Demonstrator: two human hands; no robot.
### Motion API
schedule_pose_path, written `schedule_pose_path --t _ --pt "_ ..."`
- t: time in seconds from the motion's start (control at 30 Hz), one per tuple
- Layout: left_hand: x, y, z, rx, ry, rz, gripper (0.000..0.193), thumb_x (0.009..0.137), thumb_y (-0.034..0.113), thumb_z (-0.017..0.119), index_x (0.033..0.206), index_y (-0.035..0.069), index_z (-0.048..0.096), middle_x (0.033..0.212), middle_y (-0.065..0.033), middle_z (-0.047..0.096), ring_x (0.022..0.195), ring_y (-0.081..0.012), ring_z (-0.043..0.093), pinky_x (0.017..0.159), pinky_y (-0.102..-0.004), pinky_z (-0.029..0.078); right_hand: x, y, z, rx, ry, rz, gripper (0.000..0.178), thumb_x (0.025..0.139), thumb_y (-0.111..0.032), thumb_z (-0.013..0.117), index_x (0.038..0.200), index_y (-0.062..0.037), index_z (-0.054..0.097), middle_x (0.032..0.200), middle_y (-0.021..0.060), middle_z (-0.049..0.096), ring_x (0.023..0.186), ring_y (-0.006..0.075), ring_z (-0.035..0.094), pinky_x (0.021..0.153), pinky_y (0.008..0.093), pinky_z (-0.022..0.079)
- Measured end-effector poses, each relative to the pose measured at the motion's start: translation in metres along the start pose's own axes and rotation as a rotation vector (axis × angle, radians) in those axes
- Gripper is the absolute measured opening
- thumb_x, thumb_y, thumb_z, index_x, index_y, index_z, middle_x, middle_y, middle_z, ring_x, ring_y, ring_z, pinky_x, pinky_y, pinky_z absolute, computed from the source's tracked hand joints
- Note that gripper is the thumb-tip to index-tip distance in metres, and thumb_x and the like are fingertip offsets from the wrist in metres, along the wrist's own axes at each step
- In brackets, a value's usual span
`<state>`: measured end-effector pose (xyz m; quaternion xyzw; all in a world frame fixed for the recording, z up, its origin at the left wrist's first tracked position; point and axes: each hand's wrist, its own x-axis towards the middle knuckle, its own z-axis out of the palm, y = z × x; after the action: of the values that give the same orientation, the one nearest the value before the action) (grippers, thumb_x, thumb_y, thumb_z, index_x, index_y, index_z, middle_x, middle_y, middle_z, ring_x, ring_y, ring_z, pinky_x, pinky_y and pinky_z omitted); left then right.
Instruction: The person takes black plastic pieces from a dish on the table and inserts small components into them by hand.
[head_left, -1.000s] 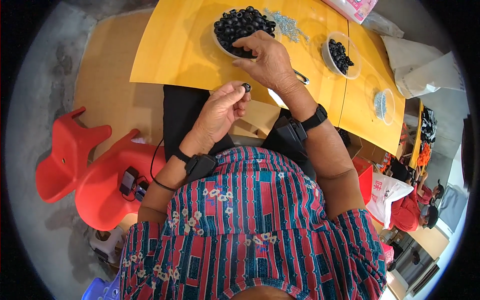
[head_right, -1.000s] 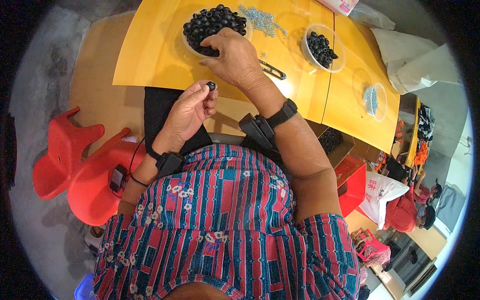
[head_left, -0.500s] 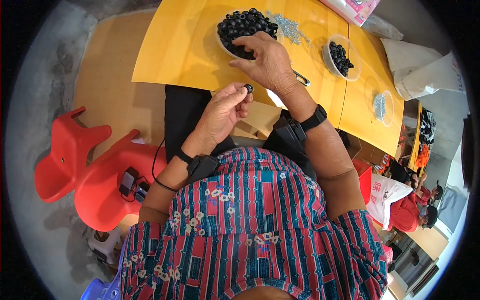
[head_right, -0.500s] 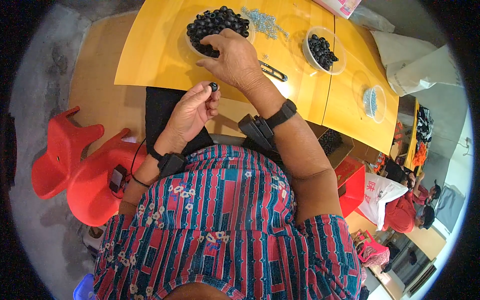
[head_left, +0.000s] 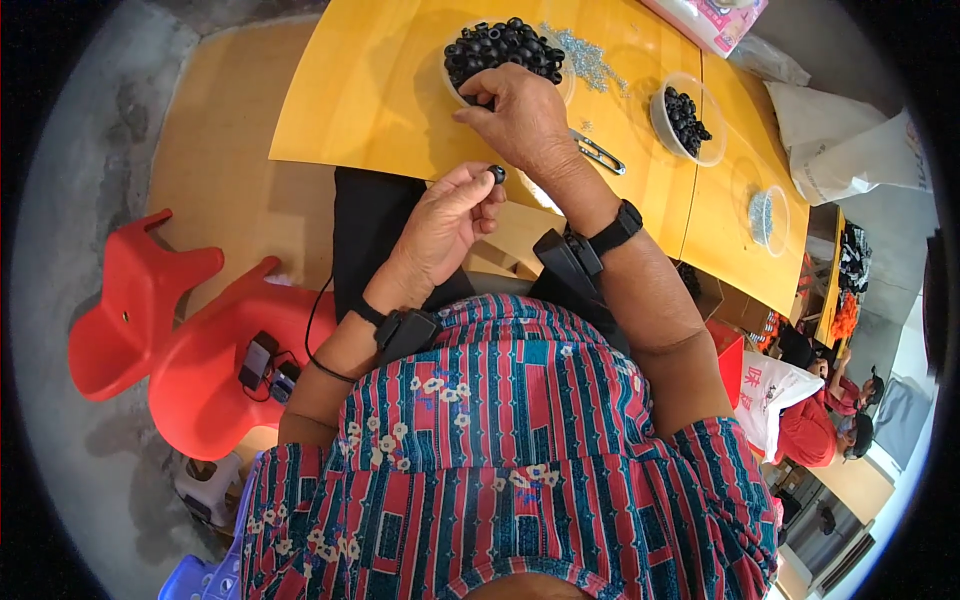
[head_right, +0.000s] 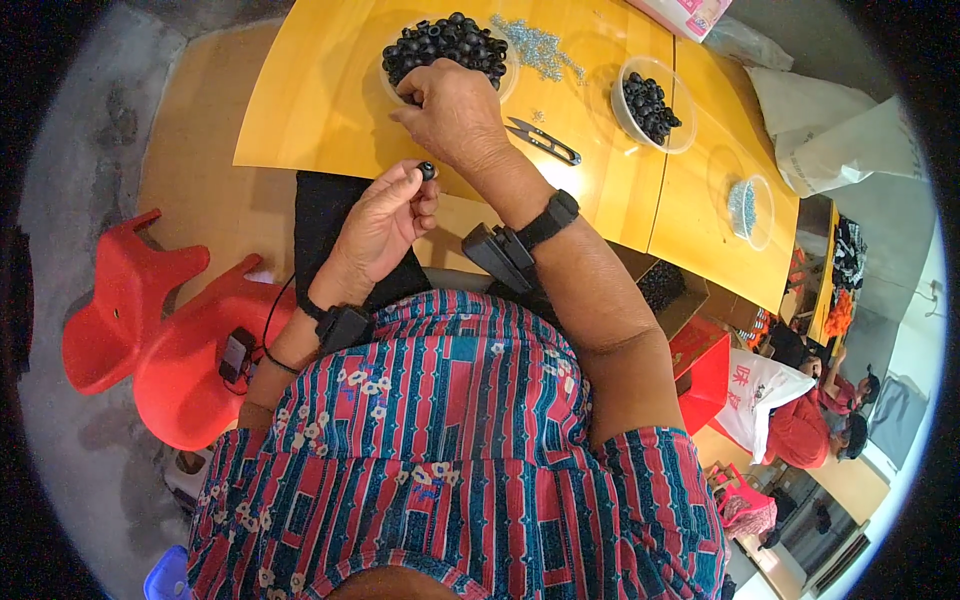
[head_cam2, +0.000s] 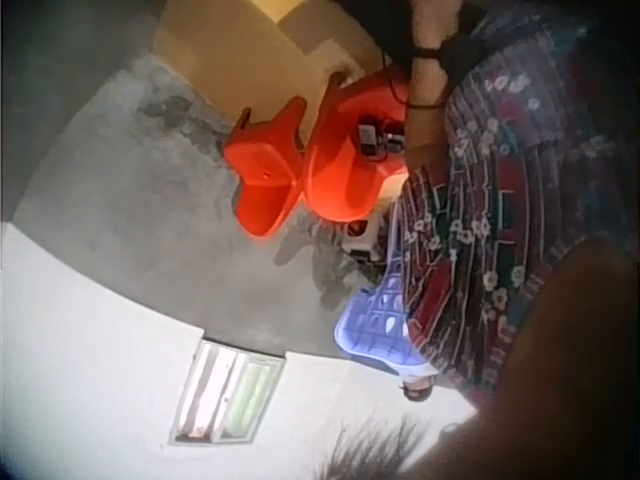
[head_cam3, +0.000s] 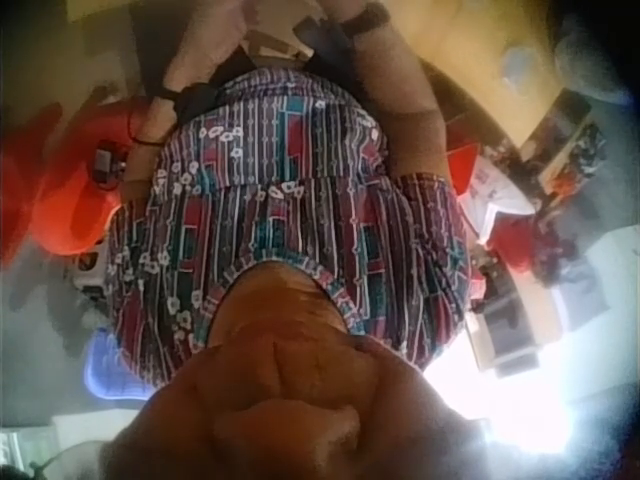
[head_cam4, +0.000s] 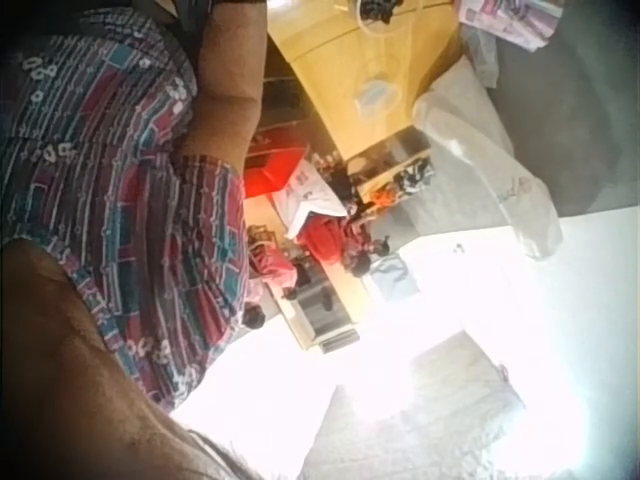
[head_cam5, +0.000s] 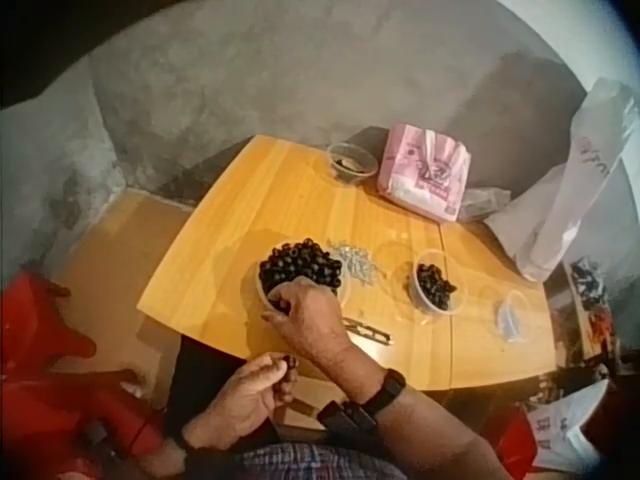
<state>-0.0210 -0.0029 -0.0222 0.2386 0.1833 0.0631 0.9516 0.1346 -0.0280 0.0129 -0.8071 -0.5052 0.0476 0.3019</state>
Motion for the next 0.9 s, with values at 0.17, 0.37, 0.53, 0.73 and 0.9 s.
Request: schedule_pose_path --t 0.17,0.37,0.53,0.73,0.9 --pt "0.001 0.003 0.0 -0.002 0.01 0.02 0.015 0.09 0.023 0.054 0.098 0.009 0.054 0.082 0.0009 0.053 0.071 -0.0063 0.047 0.065 -0.0207 0.038 -0.002 0.0 -0.003 0.022 0.036 0.017 0.019 0.066 -0.015 0.073 0.083 -0.0073 0.068 0.073 0.0081 0.063 0.064 0.0203 0.062 0.06 0.0294 0.049" --pt "0.003 0.009 0.002 0.007 -0.008 0.049 0.016 0.092 0.021 0.051 0.103 0.01 0.052 0.087 0.0002 0.052 0.074 -0.0079 0.046 0.068 -0.022 0.041 -0.001 0.012 -0.009 0.376 0.071 0.111 0.011 0.074 -0.006 0.069 0.083 -0.001 0.066 0.073 0.0042 0.065 0.066 0.008 0.059 0.06 0.0225 0.048" --pt "0.004 0.011 0.002 0.017 -0.014 0.08 0.016 0.093 0.021 0.05 0.103 0.009 0.052 0.088 -0.0003 0.052 0.074 -0.0079 0.046 0.067 -0.0219 0.04 -0.015 0.01 -0.031 0.825 0.15 0.22 0.017 0.082 -0.013 0.063 0.091 0.0007 0.066 0.072 -0.0006 0.06 0.064 0.0064 0.053 0.061 0.0206 0.044" --pt "0.009 0.014 0.007 0.034 -0.108 0.116 0.017 0.093 0.021 0.051 0.105 0.009 0.053 0.088 -0.0005 0.052 0.074 -0.0079 0.045 0.067 -0.0223 0.04 -0.053 -0.001 -0.043 1.176 -0.006 0.356 0.024 0.087 -0.012 0.053 0.105 -0.0007 0.064 0.065 -0.003 0.05 0.06 0.0063 0.044 0.06 0.0199 0.039" --pt "0.015 0.015 0.019 0.089 -0.09 0.119 0.02 0.09 0.022 0.055 0.106 0.01 0.055 0.082 0.0023 0.052 0.072 -0.0052 0.045 0.066 -0.0209 0.041 -0.07 -0.007 -0.041 1.047 -0.017 0.27 0.021 0.09 -0.01 0.05 0.101 0.0006 0.064 0.068 -0.0012 0.053 0.064 0.007 0.051 0.062 0.0213 0.044"
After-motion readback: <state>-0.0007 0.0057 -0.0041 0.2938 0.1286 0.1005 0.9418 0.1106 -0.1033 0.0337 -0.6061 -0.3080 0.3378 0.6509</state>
